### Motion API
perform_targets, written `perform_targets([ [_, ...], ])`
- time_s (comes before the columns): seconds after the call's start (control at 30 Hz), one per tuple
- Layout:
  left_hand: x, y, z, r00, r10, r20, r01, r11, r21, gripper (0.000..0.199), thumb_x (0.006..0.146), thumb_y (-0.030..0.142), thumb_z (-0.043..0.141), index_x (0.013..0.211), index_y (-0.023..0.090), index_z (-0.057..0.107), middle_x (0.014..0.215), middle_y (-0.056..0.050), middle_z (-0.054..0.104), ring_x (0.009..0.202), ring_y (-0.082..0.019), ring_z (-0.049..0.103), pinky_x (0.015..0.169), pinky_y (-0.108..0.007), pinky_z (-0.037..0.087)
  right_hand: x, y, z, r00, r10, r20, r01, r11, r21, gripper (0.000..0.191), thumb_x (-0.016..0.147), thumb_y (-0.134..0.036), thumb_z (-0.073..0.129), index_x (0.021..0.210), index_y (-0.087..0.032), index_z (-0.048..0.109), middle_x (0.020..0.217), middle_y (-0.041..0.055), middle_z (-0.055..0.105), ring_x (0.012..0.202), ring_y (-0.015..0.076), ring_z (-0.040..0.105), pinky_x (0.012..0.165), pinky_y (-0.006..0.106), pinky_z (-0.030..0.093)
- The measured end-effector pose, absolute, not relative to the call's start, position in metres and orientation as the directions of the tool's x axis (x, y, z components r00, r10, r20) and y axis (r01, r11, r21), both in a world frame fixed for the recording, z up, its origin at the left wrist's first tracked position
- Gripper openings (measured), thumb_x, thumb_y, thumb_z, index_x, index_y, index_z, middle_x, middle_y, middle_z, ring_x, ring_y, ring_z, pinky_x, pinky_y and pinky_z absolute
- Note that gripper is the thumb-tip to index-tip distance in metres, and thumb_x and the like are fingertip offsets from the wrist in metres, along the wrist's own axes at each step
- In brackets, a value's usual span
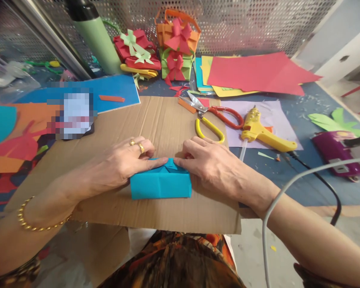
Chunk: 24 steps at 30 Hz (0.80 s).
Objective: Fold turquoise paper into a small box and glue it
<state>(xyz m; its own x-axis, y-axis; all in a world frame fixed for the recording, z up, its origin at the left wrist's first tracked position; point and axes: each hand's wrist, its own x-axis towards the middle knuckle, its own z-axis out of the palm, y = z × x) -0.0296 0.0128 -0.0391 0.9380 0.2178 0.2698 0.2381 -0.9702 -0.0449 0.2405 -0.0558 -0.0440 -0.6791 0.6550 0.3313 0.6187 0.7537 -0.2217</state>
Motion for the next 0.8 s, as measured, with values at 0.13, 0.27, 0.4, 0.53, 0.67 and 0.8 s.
perform_targets([
  [0.13,-0.031,0.016,-0.034,0.955,0.215,0.202,0.230,-0.972,-0.050,0.044,0.115,0.027,0.031,0.126,0.023,0.073,0.096,-0.006,0.058,0.089,-0.018,0.053,0.079,-0.029,0.049,0.243,-0.055,-0.048,-0.651,0.682,0.335,0.650,0.728,-0.219,0.023,0.102,-0.019,0.055,0.104,-0.019,0.078,0.093,0.0079,0.063,0.077,0.0171,0.052,0.064,0.030,0.038],
  [0.27,-0.032,0.016,-0.034,0.956,0.194,0.219,0.210,-0.976,-0.056,0.043,0.114,0.021,0.032,0.125,0.025,0.074,0.099,-0.005,0.057,0.090,-0.018,0.053,0.082,-0.029,0.049,0.251,-0.049,-0.054,-0.593,0.703,0.392,0.638,0.707,-0.304,0.029,0.103,-0.019,0.052,0.111,-0.021,0.080,0.092,0.0074,0.066,0.077,0.0162,0.056,0.064,0.029,0.044],
  [0.4,-0.033,0.017,-0.041,0.944,0.221,0.244,0.230,-0.973,-0.008,0.043,0.112,0.017,0.034,0.128,0.027,0.073,0.101,-0.005,0.055,0.091,-0.018,0.054,0.082,-0.030,0.049,0.253,-0.046,-0.054,-0.578,0.697,0.425,0.583,0.717,-0.382,0.036,0.102,-0.011,0.050,0.124,-0.019,0.076,0.097,0.0083,0.069,0.083,0.0155,0.063,0.068,0.029,0.050],
  [0.53,-0.034,0.020,-0.043,0.939,0.266,0.219,0.230,-0.957,0.176,0.048,0.109,0.009,0.036,0.136,0.029,0.070,0.102,-0.005,0.058,0.092,-0.016,0.059,0.083,-0.028,0.050,0.245,-0.046,-0.056,-0.621,0.658,0.426,0.518,0.752,-0.407,0.026,0.100,-0.014,0.059,0.119,-0.017,0.077,0.103,0.0091,0.070,0.085,0.0151,0.066,0.070,0.028,0.052],
  [0.67,-0.034,0.019,-0.029,0.923,0.346,0.171,0.275,-0.900,0.338,0.036,0.108,0.014,0.043,0.131,0.018,0.071,0.107,-0.007,0.067,0.096,-0.017,0.065,0.086,-0.029,0.053,0.238,-0.047,-0.058,-0.651,0.603,0.461,0.494,0.797,-0.346,0.023,0.098,-0.009,0.059,0.114,-0.014,0.075,0.101,0.0103,0.072,0.087,0.0170,0.066,0.072,0.030,0.054],
  [0.8,-0.037,0.016,-0.016,0.930,0.351,0.107,0.283,-0.872,0.399,0.024,0.104,0.019,0.056,0.123,0.017,0.072,0.112,-0.008,0.070,0.102,-0.019,0.068,0.090,-0.031,0.054,0.235,-0.047,-0.056,-0.671,0.583,0.458,0.530,0.809,-0.254,0.025,0.101,-0.010,0.052,0.113,-0.015,0.073,0.099,0.0107,0.073,0.086,0.0187,0.066,0.072,0.033,0.053],
])
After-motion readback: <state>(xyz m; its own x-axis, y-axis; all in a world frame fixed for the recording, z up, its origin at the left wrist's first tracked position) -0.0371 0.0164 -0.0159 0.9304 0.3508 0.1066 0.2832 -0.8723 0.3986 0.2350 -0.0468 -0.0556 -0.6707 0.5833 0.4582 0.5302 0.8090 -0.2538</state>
